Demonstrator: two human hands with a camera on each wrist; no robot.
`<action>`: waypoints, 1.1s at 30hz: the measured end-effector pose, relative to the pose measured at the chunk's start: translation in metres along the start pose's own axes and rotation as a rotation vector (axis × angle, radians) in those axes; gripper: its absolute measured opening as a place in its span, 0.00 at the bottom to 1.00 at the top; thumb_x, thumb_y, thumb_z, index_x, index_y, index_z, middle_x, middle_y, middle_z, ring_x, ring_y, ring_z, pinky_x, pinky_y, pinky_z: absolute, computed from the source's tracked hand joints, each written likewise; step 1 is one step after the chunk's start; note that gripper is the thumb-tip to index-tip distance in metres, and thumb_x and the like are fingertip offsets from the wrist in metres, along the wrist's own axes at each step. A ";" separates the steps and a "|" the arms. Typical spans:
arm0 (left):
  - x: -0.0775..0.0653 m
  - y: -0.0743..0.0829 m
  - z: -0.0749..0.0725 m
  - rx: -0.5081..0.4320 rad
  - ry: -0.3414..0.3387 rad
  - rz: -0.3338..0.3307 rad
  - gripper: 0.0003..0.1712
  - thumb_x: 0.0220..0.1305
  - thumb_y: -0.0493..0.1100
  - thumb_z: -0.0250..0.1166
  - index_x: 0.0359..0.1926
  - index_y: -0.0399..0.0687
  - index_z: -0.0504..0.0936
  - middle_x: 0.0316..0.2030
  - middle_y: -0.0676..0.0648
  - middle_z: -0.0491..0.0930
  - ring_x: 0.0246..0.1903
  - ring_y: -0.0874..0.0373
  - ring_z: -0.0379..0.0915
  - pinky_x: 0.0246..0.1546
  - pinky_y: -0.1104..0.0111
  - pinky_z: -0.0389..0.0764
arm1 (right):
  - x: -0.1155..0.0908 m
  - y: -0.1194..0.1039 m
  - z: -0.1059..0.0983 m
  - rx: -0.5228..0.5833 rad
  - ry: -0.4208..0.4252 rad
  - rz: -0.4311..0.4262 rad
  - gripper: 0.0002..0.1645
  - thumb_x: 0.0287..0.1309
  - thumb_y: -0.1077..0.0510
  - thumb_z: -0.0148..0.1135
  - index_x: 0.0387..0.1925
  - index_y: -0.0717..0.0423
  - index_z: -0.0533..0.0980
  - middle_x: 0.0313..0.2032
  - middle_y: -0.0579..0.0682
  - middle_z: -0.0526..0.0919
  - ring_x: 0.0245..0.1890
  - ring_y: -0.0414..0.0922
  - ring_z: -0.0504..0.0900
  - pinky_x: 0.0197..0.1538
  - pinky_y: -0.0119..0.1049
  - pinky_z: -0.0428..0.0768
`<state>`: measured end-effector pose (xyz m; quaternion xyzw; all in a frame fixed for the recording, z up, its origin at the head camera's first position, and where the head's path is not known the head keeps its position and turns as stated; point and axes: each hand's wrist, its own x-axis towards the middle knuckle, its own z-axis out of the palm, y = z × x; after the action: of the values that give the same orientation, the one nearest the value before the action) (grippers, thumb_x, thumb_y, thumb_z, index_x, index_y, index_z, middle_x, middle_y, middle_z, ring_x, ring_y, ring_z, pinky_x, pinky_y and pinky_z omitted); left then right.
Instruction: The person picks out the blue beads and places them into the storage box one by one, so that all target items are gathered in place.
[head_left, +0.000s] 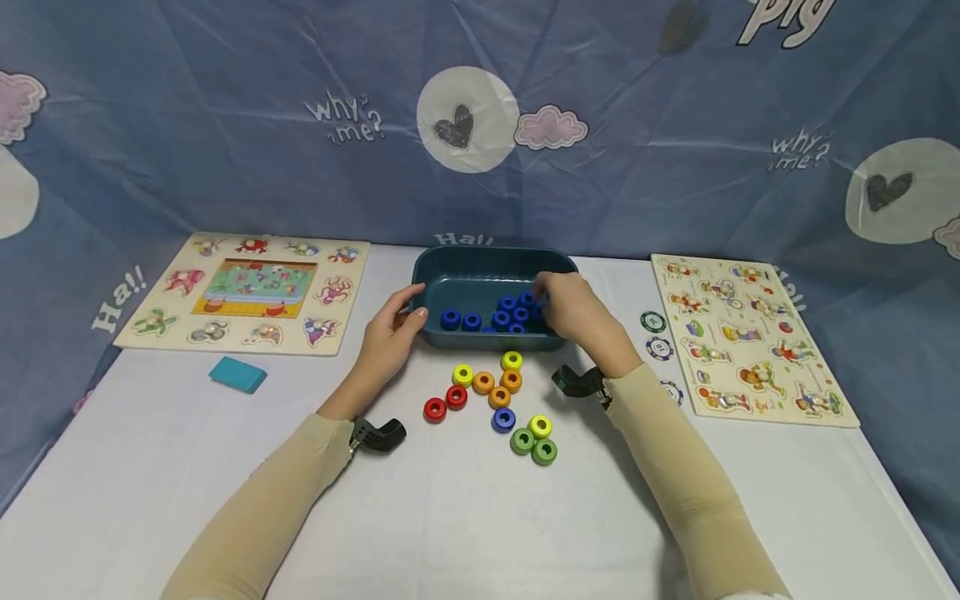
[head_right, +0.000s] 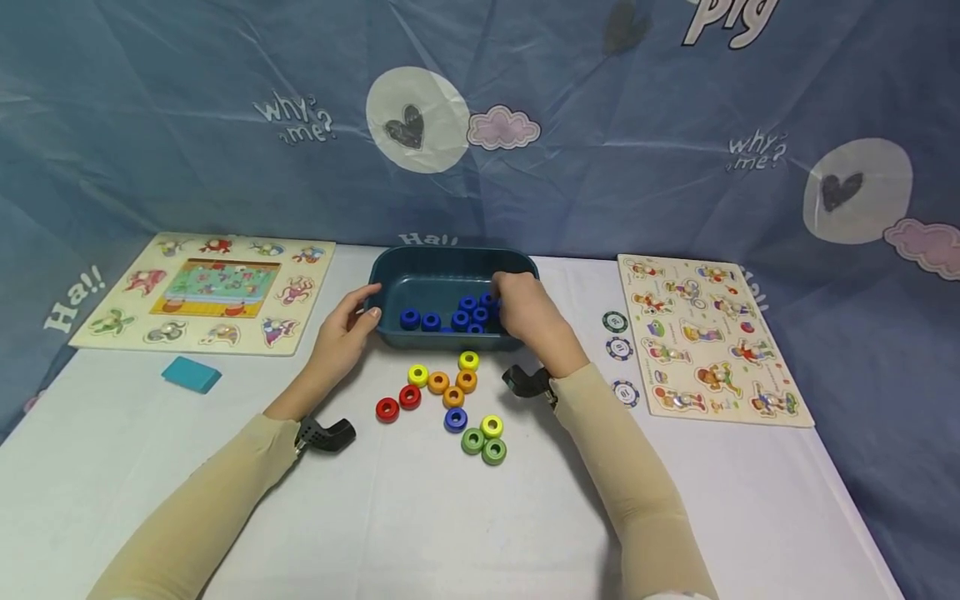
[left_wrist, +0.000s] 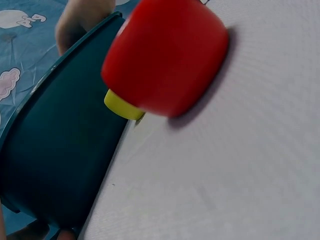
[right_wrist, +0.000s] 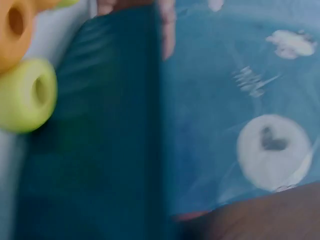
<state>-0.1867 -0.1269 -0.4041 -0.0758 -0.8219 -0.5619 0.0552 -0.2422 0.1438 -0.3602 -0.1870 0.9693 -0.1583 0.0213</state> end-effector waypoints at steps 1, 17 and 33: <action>0.000 -0.001 0.000 0.000 0.001 0.001 0.26 0.72 0.40 0.53 0.69 0.41 0.66 0.70 0.38 0.64 0.64 0.41 0.68 0.61 0.51 0.73 | -0.003 -0.002 -0.003 0.013 0.021 -0.025 0.15 0.57 0.71 0.56 0.46 0.62 0.79 0.44 0.60 0.84 0.42 0.54 0.83 0.46 0.47 0.82; -0.001 -0.001 0.000 -0.009 0.000 0.015 0.26 0.72 0.40 0.53 0.68 0.40 0.66 0.69 0.37 0.65 0.61 0.40 0.70 0.60 0.50 0.74 | -0.051 -0.058 -0.003 0.120 -0.574 -0.398 0.09 0.50 0.59 0.72 0.34 0.51 0.79 0.28 0.41 0.82 0.28 0.36 0.76 0.33 0.29 0.76; -0.001 -0.001 0.001 -0.013 0.000 0.006 0.25 0.72 0.40 0.53 0.68 0.41 0.67 0.69 0.38 0.64 0.62 0.41 0.70 0.61 0.51 0.73 | -0.066 -0.085 0.031 -0.148 -0.508 -0.280 0.21 0.50 0.48 0.73 0.17 0.48 0.70 0.16 0.40 0.69 0.19 0.37 0.68 0.25 0.29 0.65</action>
<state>-0.1862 -0.1268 -0.4056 -0.0788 -0.8180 -0.5669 0.0564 -0.1476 0.0845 -0.3641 -0.3537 0.9065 -0.0369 0.2275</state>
